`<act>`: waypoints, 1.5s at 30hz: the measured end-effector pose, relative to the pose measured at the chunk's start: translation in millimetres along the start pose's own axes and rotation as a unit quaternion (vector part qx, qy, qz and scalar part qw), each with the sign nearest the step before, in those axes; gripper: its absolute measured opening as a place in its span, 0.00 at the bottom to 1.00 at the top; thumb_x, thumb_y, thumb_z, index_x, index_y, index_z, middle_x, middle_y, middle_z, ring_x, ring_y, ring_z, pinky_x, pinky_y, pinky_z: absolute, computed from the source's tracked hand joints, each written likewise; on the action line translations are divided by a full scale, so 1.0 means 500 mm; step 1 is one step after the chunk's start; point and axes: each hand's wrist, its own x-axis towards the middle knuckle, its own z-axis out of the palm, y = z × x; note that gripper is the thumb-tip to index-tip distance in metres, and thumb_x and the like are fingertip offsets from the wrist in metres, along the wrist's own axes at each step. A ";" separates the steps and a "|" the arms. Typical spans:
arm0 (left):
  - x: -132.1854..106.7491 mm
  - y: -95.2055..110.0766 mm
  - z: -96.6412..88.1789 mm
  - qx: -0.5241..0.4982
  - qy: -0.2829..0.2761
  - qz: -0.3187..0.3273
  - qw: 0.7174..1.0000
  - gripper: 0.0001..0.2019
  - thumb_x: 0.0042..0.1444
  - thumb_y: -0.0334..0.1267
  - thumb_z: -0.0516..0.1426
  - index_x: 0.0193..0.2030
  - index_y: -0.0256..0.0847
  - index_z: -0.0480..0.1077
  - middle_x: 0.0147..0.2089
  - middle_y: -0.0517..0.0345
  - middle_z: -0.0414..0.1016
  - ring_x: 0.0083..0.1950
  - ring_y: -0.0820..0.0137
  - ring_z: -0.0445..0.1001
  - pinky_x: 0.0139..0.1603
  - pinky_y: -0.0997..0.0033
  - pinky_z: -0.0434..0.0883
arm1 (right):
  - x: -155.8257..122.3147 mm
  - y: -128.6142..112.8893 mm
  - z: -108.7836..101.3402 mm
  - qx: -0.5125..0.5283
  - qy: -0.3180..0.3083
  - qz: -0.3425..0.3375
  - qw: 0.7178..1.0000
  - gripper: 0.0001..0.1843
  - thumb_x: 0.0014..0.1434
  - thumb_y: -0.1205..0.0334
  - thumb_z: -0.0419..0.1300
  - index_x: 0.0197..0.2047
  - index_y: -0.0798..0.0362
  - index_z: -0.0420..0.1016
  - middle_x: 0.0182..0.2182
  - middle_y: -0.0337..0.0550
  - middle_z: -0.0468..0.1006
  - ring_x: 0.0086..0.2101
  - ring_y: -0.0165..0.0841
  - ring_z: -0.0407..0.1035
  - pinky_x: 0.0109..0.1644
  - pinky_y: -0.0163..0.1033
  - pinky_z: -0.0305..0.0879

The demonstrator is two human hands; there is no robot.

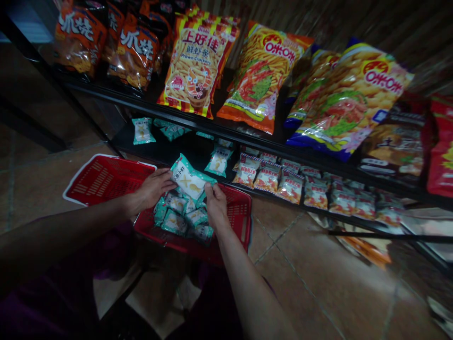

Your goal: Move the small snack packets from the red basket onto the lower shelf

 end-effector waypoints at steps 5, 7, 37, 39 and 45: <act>-0.003 0.013 0.001 -0.022 -0.016 0.004 1.000 0.05 0.54 0.28 0.57 0.32 0.41 0.66 0.31 0.60 0.72 0.35 0.73 0.73 0.45 0.67 0.73 | -0.001 -0.008 0.012 0.102 0.008 0.056 0.993 0.18 0.42 0.47 0.68 0.32 0.49 0.70 0.24 0.33 0.76 0.28 0.33 0.71 0.34 0.39 0.68; -0.005 0.018 0.000 -0.021 -0.028 0.008 0.999 0.06 0.54 0.27 0.57 0.30 0.41 0.66 0.31 0.60 0.72 0.34 0.73 0.73 0.45 0.66 0.73 | 0.000 -0.010 0.013 0.117 0.011 0.071 0.991 0.19 0.42 0.47 0.69 0.32 0.48 0.70 0.26 0.35 0.78 0.30 0.35 0.73 0.36 0.41 0.70; 0.014 0.079 -0.021 0.153 -0.148 0.122 0.969 0.02 0.47 0.30 0.62 0.29 0.38 0.77 0.30 0.58 0.76 0.31 0.73 0.70 0.33 0.75 0.65 | -0.023 0.011 0.015 0.032 0.009 0.106 0.994 0.22 0.35 0.44 0.71 0.23 0.53 0.73 0.25 0.36 0.77 0.29 0.30 0.71 0.38 0.38 0.68; 0.017 0.073 -0.023 0.148 -0.130 0.124 0.973 0.01 0.47 0.30 0.61 0.28 0.38 0.76 0.28 0.59 0.74 0.30 0.74 0.68 0.32 0.76 0.64 | -0.023 0.012 0.017 0.016 0.019 0.089 0.996 0.23 0.34 0.43 0.71 0.20 0.52 0.70 0.22 0.35 0.74 0.28 0.30 0.69 0.36 0.37 0.67; 0.017 0.057 -0.018 0.150 -0.051 0.196 0.968 0.09 0.51 0.28 0.56 0.22 0.39 0.67 0.22 0.65 0.63 0.25 0.77 0.59 0.26 0.79 0.58 | -0.029 0.009 0.027 0.003 0.037 0.056 0.998 0.21 0.38 0.44 0.69 0.19 0.52 0.68 0.20 0.33 0.70 0.25 0.28 0.64 0.30 0.34 0.62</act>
